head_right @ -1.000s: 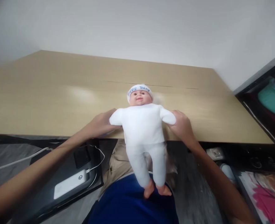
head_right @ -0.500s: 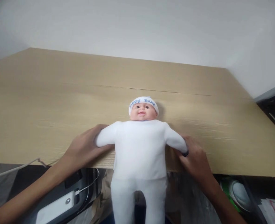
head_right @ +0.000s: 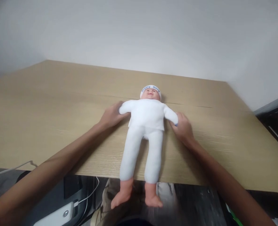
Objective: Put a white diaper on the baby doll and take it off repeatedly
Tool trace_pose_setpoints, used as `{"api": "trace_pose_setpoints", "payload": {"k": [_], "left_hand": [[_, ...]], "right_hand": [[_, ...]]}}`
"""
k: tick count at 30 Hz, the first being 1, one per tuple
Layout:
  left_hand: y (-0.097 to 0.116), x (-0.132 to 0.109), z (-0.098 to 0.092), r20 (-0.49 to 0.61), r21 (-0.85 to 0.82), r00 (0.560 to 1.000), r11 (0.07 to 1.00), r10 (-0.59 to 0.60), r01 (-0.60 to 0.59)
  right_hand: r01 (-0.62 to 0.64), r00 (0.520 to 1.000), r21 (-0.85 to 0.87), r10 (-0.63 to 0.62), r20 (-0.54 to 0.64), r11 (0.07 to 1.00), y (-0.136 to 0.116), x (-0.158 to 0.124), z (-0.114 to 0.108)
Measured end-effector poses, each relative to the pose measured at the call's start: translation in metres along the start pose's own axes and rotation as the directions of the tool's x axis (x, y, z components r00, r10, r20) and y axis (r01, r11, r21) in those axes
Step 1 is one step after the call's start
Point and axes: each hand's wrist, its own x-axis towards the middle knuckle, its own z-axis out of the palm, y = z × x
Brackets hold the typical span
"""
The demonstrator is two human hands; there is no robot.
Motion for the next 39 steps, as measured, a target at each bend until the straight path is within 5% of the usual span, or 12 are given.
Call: {"api": "trace_pose_setpoints", "payload": {"k": [7, 17, 22, 30, 39], "left_hand": [[-0.025, 0.054, 0.025, -0.124, 0.045, 0.992, 0.999, 0.023, -0.017], [-0.027, 0.120, 0.029, -0.162, 0.322, 0.986, 0.947, 0.045, 0.010], [-0.045, 0.131, 0.028, -0.170, 0.368, 0.984, 0.930, 0.053, 0.014], [-0.076, 0.140, 0.030, -0.171, 0.326, 0.982, 0.945, 0.084, -0.024], [-0.076, 0.145, 0.037, -0.185, 0.267, 0.983, 0.963, 0.015, 0.035]], "right_hand": [[0.069, 0.987, -0.072, -0.079, -0.142, 0.995, 0.021, 0.066, 0.046], [0.128, 0.974, -0.110, -0.146, -0.176, 0.986, 0.044, 0.137, 0.069], [0.151, 0.976, -0.077, -0.161, -0.147, 0.986, 0.064, 0.154, 0.075], [0.296, 0.955, -0.035, -0.296, 0.008, 0.955, 0.111, 0.172, 0.055], [0.188, 0.982, -0.055, -0.187, 0.026, 0.981, 0.100, 0.169, 0.060]]}}
